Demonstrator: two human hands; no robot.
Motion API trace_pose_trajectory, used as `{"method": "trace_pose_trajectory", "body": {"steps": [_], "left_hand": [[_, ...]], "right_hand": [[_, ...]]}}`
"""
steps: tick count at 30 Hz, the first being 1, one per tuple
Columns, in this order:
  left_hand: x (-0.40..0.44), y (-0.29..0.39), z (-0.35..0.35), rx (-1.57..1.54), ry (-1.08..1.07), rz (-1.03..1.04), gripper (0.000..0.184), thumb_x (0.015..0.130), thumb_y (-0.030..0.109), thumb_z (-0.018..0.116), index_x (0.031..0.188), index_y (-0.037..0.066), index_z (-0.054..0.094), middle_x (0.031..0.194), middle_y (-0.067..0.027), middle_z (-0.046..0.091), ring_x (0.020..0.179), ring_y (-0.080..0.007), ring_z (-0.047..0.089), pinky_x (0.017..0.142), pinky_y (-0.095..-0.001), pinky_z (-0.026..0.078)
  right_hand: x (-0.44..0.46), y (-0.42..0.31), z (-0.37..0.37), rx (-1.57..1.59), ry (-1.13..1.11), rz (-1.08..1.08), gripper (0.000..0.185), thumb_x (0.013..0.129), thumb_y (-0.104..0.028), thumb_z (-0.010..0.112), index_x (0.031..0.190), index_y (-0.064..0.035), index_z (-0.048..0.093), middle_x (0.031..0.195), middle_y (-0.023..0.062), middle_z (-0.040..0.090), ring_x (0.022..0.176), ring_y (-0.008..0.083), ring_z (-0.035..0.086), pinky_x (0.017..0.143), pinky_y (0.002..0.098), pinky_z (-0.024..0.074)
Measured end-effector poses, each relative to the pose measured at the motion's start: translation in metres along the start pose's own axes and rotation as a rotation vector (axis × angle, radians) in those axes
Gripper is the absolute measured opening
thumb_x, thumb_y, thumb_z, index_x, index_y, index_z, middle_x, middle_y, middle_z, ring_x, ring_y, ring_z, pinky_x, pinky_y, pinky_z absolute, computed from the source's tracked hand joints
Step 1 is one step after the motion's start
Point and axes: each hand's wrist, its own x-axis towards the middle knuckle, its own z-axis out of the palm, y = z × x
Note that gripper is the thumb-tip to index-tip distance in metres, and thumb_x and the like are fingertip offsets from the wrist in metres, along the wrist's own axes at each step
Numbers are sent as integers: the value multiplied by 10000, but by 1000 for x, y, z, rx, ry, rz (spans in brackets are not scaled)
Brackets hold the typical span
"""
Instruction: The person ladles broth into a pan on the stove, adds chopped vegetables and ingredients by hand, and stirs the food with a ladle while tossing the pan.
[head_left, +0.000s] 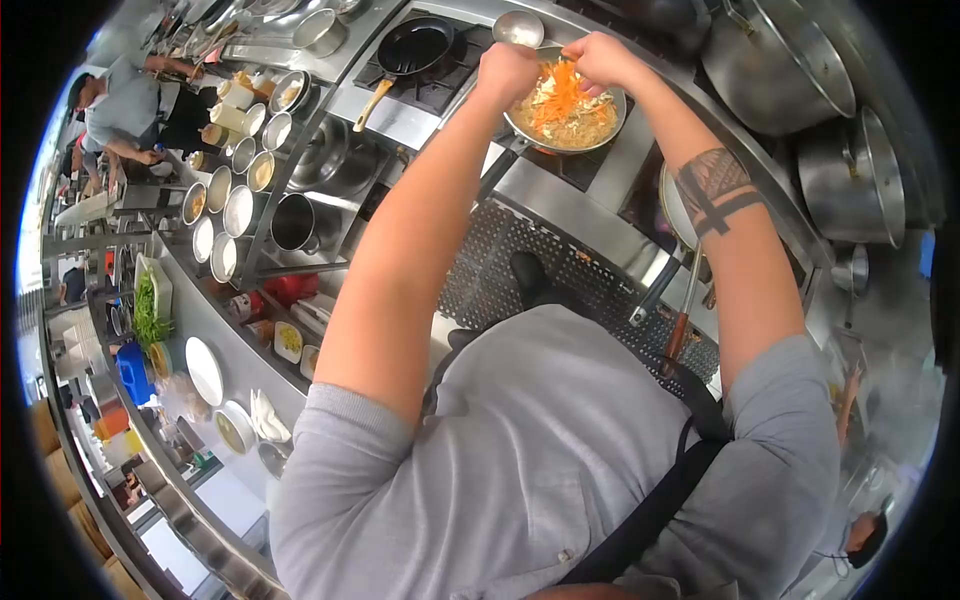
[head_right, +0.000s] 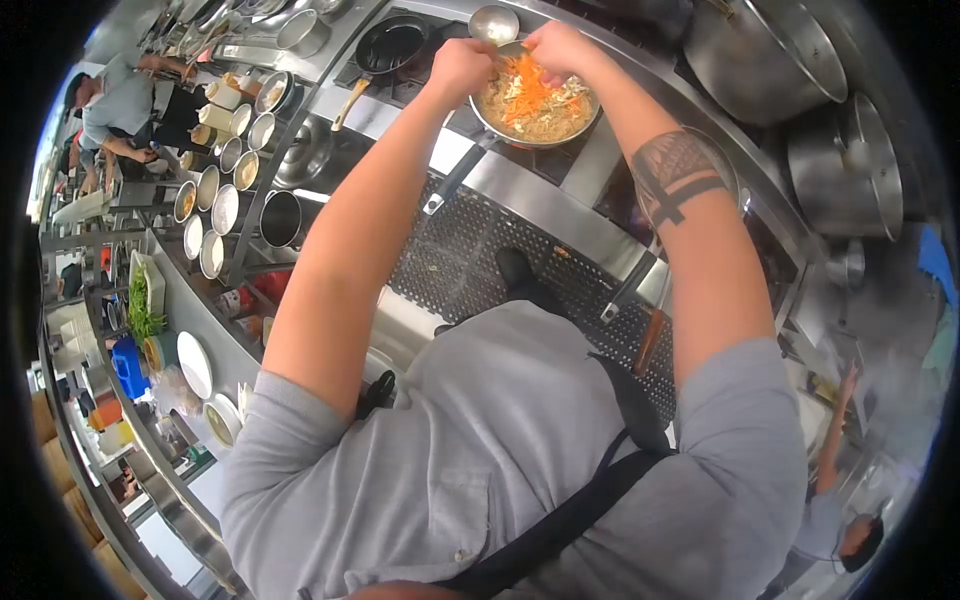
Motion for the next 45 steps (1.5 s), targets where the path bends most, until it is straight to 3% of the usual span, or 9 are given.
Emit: {"method": "trace_pose_trajectory", "body": {"steps": [3, 5, 11, 13, 17, 23, 30, 35, 45], "left_hand": [[6, 4, -5, 16, 158, 172, 309, 853, 221, 639, 1092, 87, 782, 1008, -183, 756, 968, -314, 744, 887, -387, 574], [6, -11, -31, -107, 223, 213, 274, 908, 209, 652, 1098, 52, 773, 954, -113, 777, 886, -173, 724, 822, -327, 555], [-125, -106, -94, -90, 461, 78, 176, 890, 94, 653, 1019, 11, 739, 909, -138, 731, 842, -244, 700, 767, -356, 549], [-188, -155, -95, -117, 597, 4, 165, 889, 127, 683, 992, 4, 724, 916, -164, 727, 830, -295, 697, 767, -417, 559], [-331, -213, -106, -276, 709, -209, 228, 929, 250, 666, 999, 40, 721, 888, -182, 716, 825, -372, 690, 763, -427, 553], [-489, -256, -120, -384, 1105, -384, 243, 965, 213, 641, 1122, 36, 698, 973, -114, 717, 879, -216, 681, 817, -342, 541], [-595, -267, -169, -608, 1273, -492, 235, 985, 231, 667, 1123, 45, 706, 924, -61, 693, 805, -130, 616, 748, -299, 512], [-644, -259, -190, -703, 1254, -491, 236, 994, 232, 665, 1145, 54, 703, 921, -53, 691, 782, -126, 599, 732, -304, 507], [-683, -265, -222, -608, 1375, -315, 192, 1008, 185, 651, 1117, 42, 717, 906, -56, 685, 759, -116, 592, 710, -289, 498]], "right_hand": [[16, 10, -12, -179, 202, -136, 275, 926, -254, 675, 1096, -51, 750, 912, 139, 755, 737, 268, 741, 692, 383, 614], [33, -1, -16, -310, 340, -276, 281, 908, -296, 700, 1016, -45, 765, 877, 152, 746, 790, 307, 733, 746, 403, 594], [35, -132, 47, -314, 312, -716, 300, 933, -326, 655, 1048, -63, 743, 1028, 201, 727, 956, 386, 700, 840, 436, 554], [30, -195, 103, -71, 181, -980, 390, 936, -204, 647, 1291, -43, 661, 1172, 198, 714, 1061, 360, 690, 933, 411, 534], [-63, -374, 211, -166, -214, -1109, 409, 888, -115, 698, 1279, -2, 661, 1031, 146, 713, 884, 250, 685, 839, 366, 534], [-292, -588, 395, 9, -744, -1740, 428, 882, -126, 747, 1292, -41, 655, 1012, 105, 701, 832, 211, 665, 789, 323, 535], [-525, -745, 597, 242, -1098, -2031, 416, 887, -94, 707, 1301, -70, 673, 1186, 124, 736, 989, 210, 717, 869, 335, 559], [-611, -793, 674, -1002, -761, -2376, 409, 870, -203, 631, 1243, -50, 699, 1191, 167, 731, 1033, 305, 711, 905, 404, 543], [-613, -785, 690, -1207, -991, -2157, 443, 889, -248, 646, 1263, -12, 677, 1229, 211, 703, 1068, 305, 697, 911, 421, 524]]}}
